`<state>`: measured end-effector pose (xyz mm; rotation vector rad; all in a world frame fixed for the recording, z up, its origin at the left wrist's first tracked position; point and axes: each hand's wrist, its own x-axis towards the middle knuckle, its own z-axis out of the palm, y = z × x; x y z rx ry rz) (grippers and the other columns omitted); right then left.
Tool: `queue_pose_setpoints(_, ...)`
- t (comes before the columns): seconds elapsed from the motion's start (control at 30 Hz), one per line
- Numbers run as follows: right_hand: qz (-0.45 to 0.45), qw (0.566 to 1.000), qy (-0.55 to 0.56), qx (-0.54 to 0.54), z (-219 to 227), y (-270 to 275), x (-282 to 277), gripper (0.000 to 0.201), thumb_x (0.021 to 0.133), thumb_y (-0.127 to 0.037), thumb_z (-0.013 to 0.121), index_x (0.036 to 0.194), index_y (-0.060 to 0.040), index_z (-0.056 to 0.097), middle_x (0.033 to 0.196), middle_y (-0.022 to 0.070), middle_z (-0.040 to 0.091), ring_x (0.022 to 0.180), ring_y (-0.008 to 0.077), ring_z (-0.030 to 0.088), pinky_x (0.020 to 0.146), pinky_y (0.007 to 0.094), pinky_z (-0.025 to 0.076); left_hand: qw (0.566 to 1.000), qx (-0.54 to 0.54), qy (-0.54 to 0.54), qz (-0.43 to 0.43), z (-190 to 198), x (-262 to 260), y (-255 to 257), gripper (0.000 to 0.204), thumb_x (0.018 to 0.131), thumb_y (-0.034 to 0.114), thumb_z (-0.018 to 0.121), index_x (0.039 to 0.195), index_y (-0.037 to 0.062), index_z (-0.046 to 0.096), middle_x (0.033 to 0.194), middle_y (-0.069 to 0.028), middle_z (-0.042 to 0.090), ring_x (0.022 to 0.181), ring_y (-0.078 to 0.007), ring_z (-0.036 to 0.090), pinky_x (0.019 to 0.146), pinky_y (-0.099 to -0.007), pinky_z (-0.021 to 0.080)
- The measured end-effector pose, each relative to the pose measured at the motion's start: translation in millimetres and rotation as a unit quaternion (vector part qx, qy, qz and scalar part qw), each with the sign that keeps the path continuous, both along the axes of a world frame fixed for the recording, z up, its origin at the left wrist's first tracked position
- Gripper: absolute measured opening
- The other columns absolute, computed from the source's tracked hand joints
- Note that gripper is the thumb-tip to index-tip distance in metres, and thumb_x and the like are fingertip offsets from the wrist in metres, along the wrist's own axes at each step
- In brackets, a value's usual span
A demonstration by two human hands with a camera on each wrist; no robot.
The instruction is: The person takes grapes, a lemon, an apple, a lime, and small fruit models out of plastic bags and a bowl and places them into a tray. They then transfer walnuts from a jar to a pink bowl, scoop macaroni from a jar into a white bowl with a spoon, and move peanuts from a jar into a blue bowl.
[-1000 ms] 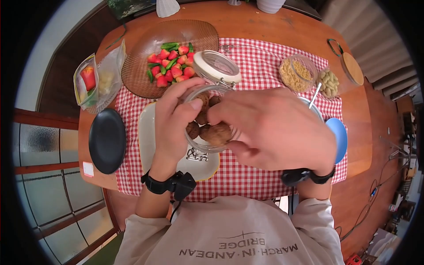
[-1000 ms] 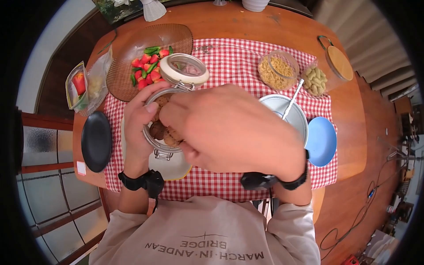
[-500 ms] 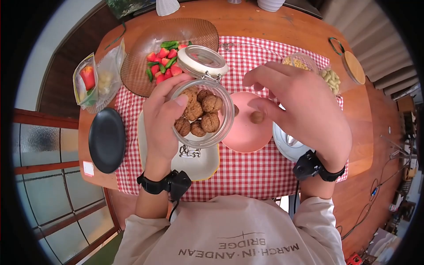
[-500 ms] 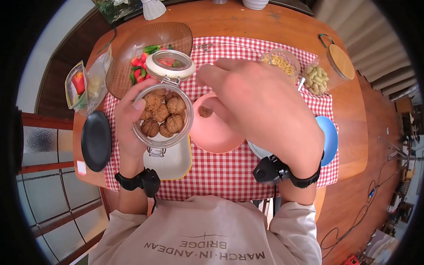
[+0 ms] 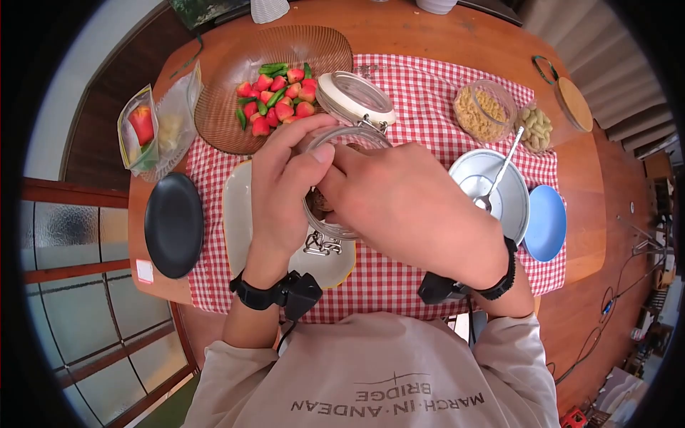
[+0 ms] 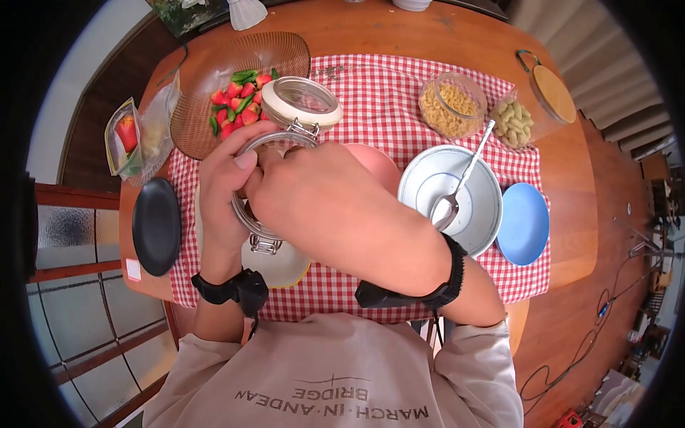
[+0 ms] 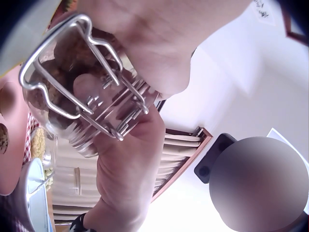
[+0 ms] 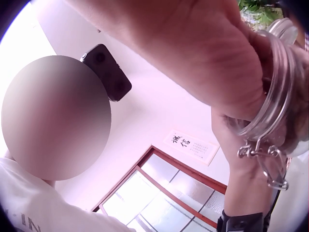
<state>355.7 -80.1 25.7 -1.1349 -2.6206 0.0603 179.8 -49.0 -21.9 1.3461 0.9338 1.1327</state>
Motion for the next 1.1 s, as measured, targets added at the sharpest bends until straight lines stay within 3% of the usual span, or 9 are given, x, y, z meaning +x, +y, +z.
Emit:
queue_pose_setpoints(0.23,0.046,0.991,0.124,-0.012,37.6,-1.4,35.9,0.038,0.075,-0.015,0.078,0.11,-0.0067,0.066,0.095,0.0071,0.069,0.073,0.0254,0.069,0.06,0.0369,0.054,0.998,-0.039,-0.036,0.036,0.2,-17.6,1.2,0.048,0.09,0.026,0.058,0.123,-0.0079,0.065,0.107,-0.0122,0.071,0.096,-0.0146,0.065,0.088,-0.0257,0.048)
queue_pose_setpoints(0.3,-0.043,0.988,0.133,-0.067,49.2,-4.9,49.7,0.037,0.075,-0.013,0.077,0.11,-0.0071,0.068,0.096,0.0081,0.07,0.073,0.0269,0.069,0.061,0.0352,0.054,0.997,-0.026,-0.057,0.043,6.4,-15.8,-2.7,0.052,0.09,0.03,0.057,0.123,-0.0102,0.063,0.111,-0.0153,0.071,0.101,-0.0175,0.067,0.09,-0.0269,0.051)
queue_pose_setpoints(0.5,-0.134,0.97,-0.034,-0.198,25.0,9.5,59.6,0.026,0.079,-0.011,0.073,0.104,-0.0053,0.068,0.092,0.0119,0.072,0.086,0.0337,0.069,0.076,0.0439,0.054,0.995,-0.005,-0.091,0.041,8.2,-21.6,-2.8,0.054,0.09,0.029,0.056,0.123,-0.0137,0.059,0.114,-0.0192,0.07,0.103,-0.0222,0.07,0.094,-0.0316,0.054)
queue_pose_setpoints(0.57,-0.149,0.968,-0.073,-0.189,14.6,13.7,58.5,0.029,0.079,-0.012,0.073,0.107,-0.006,0.068,0.094,0.0106,0.072,0.086,0.0335,0.068,0.076,0.0437,0.054,0.995,-0.015,-0.089,0.045,7.9,-22.5,-2.7,0.055,0.089,0.029,0.057,0.123,-0.0135,0.059,0.115,-0.0188,0.07,0.103,-0.0217,0.07,0.094,-0.0316,0.053)
queue_pose_setpoints(0.67,-0.113,0.986,-0.037,-0.12,25.0,11.4,56.1,0.03,0.078,-0.008,0.073,0.108,-0.0064,0.068,0.097,0.0085,0.071,0.086,0.0318,0.068,0.075,0.0428,0.054,0.999,-0.019,-0.046,0.021,0.7,-25.5,-0.8,0.066,0.09,0.034,0.055,0.131,-0.017,0.053,0.123,-0.0263,0.066,0.11,-0.0303,0.069,0.098,-0.0382,0.055)
queue_pose_setpoints(0.73,-0.05,0.996,0.058,-0.056,32.0,7.6,49.5,0.033,0.074,-0.006,0.075,0.106,-0.0068,0.068,0.096,0.0067,0.07,0.081,0.0293,0.068,0.067,0.0398,0.054,0.997,-0.017,-0.074,0.021,-2.7,-22.3,-4.9,0.048,0.088,0.021,0.059,0.124,-0.0112,0.061,0.116,-0.0173,0.069,0.109,-0.0198,0.066,0.098,-0.0314,0.049)
queue_pose_setpoints(0.83,0.02,0.994,0.109,-0.011,28.4,1.0,33.2,0.032,0.073,-0.007,0.075,0.104,-0.006,0.067,0.094,0.0058,0.07,0.075,0.0275,0.068,0.06,0.0383,0.053,0.999,-0.001,-0.011,0.033,-1.2,-18.6,-11.0,0.046,0.087,0.016,0.06,0.125,-0.0095,0.061,0.12,-0.0169,0.067,0.115,-0.0199,0.063,0.099,-0.0307,0.048)
queue_pose_setpoints(1.03,-0.048,0.998,-0.042,-0.013,3.9,-11.4,-0.3,0.019,0.08,-0.009,0.067,0.099,-0.0068,0.066,0.099,0.0043,0.067,0.075,0.0225,0.07,0.058,0.0337,0.056,0.999,0.012,-0.008,0.033,-4.4,-12.3,-18.3,0.046,0.086,0.016,0.062,0.126,-0.0076,0.062,0.119,-0.0134,0.063,0.112,-0.0202,0.063,0.096,-0.0306,0.047)
queue_pose_setpoints(1.1,-0.035,0.997,-0.057,0.043,0.1,-13.3,-3.6,0.016,0.077,-0.009,0.068,0.092,-0.0033,0.067,0.081,0.0079,0.066,0.068,0.0217,0.071,0.052,0.0338,0.053,0.999,0.026,0.005,0.037,-4.1,-12.3,-19.6,0.047,0.086,0.018,0.063,0.125,-0.0075,0.063,0.118,-0.0131,0.062,0.11,-0.02,0.063,0.096,-0.0306,0.047)
